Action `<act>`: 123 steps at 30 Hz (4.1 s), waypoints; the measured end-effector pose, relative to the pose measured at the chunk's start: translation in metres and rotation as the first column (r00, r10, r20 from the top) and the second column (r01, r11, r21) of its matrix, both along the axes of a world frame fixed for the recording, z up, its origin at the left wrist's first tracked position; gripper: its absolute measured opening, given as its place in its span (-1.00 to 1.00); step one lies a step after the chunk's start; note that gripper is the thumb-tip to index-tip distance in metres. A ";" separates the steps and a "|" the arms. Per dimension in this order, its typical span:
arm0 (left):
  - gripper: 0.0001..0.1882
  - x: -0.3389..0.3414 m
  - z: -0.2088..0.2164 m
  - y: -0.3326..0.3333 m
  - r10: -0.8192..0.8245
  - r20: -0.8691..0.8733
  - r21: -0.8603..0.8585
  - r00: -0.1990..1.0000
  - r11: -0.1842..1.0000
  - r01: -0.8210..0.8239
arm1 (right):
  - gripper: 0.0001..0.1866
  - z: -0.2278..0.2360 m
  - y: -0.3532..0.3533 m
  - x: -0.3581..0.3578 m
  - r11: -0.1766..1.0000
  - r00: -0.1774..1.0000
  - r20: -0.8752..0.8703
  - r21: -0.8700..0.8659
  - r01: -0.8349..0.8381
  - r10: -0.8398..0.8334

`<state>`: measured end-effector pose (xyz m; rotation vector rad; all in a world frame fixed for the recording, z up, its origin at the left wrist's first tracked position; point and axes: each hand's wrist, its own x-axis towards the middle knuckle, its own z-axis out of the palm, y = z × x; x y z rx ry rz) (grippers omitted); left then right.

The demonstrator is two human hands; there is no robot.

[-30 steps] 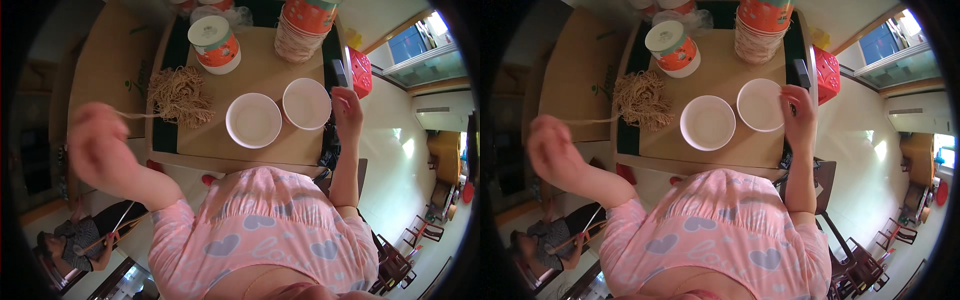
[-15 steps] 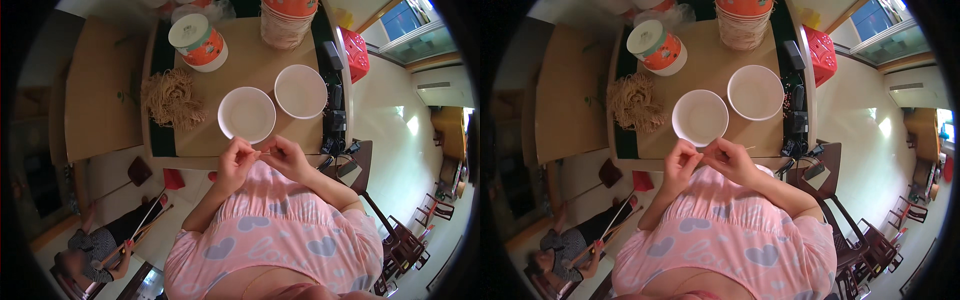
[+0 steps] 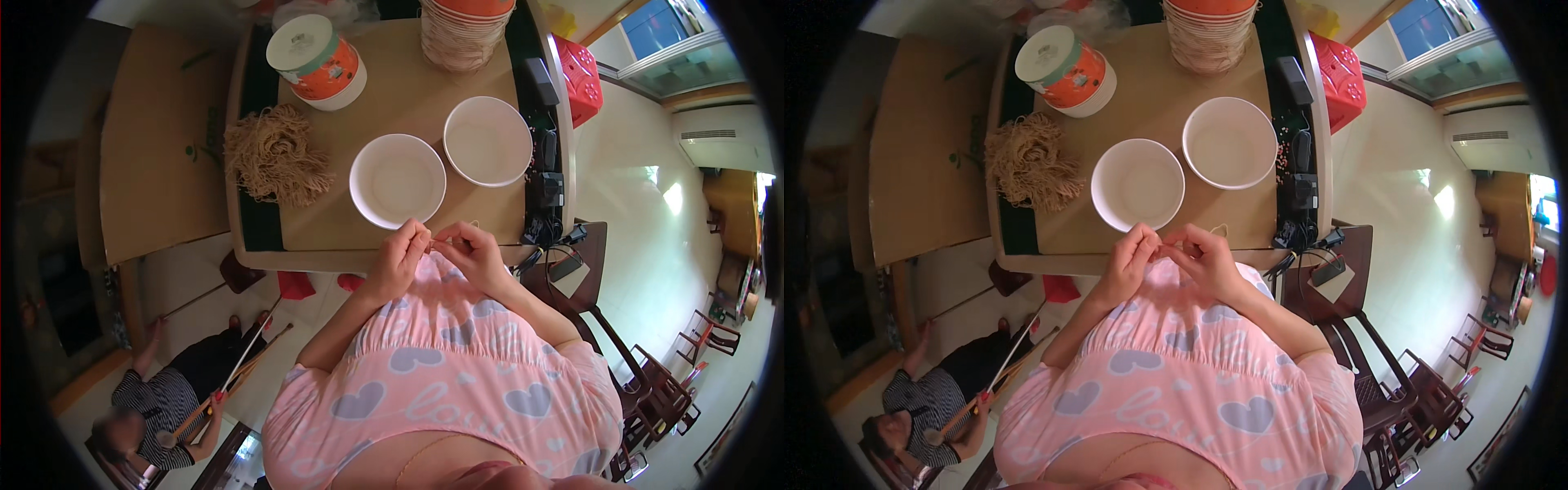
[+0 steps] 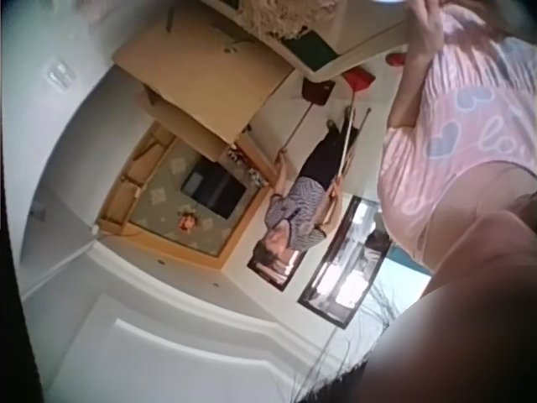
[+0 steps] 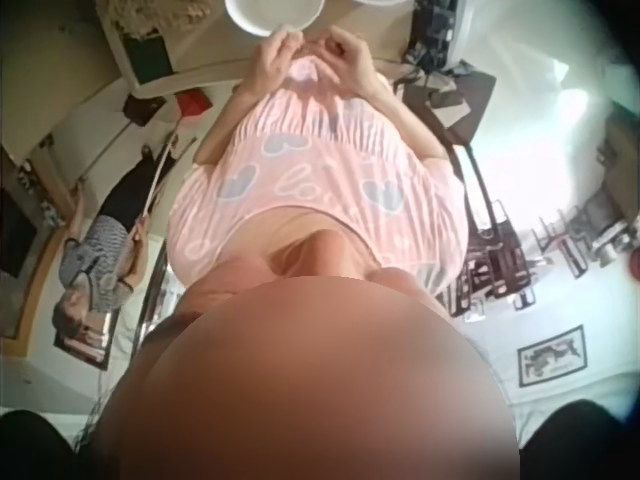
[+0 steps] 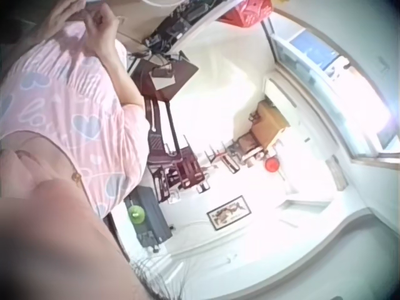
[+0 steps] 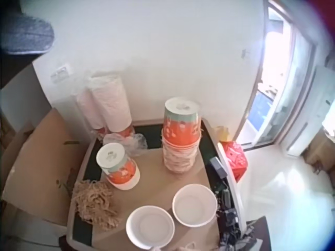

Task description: Attaching strings to paper bowls for packaging or manufacturing purposes.

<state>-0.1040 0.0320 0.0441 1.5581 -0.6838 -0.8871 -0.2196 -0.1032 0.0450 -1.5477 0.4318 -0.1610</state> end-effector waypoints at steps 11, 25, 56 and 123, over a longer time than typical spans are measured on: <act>-0.97 -0.004 0.004 -0.011 -0.042 -0.052 0.095 0.998 0.994 0.047 | -0.90 -0.023 -0.009 -0.010 0.981 0.996 -0.019 0.174 0.088 -0.086; -0.67 0.009 -0.044 -0.048 -0.078 0.641 0.193 0.764 0.979 -0.062 | -0.91 -0.063 -0.030 0.000 0.975 0.970 -0.110 0.025 0.220 -0.216; -0.85 0.061 -0.053 -0.038 0.212 0.281 0.215 0.936 0.936 -0.277 | -0.88 -0.060 -0.017 0.063 0.965 0.942 0.317 -0.195 0.177 -0.109; -0.88 0.060 -0.050 -0.059 0.190 0.242 0.173 0.952 0.956 -0.235 | -0.88 -0.069 -0.035 0.075 0.820 0.901 0.371 -0.426 0.382 -0.227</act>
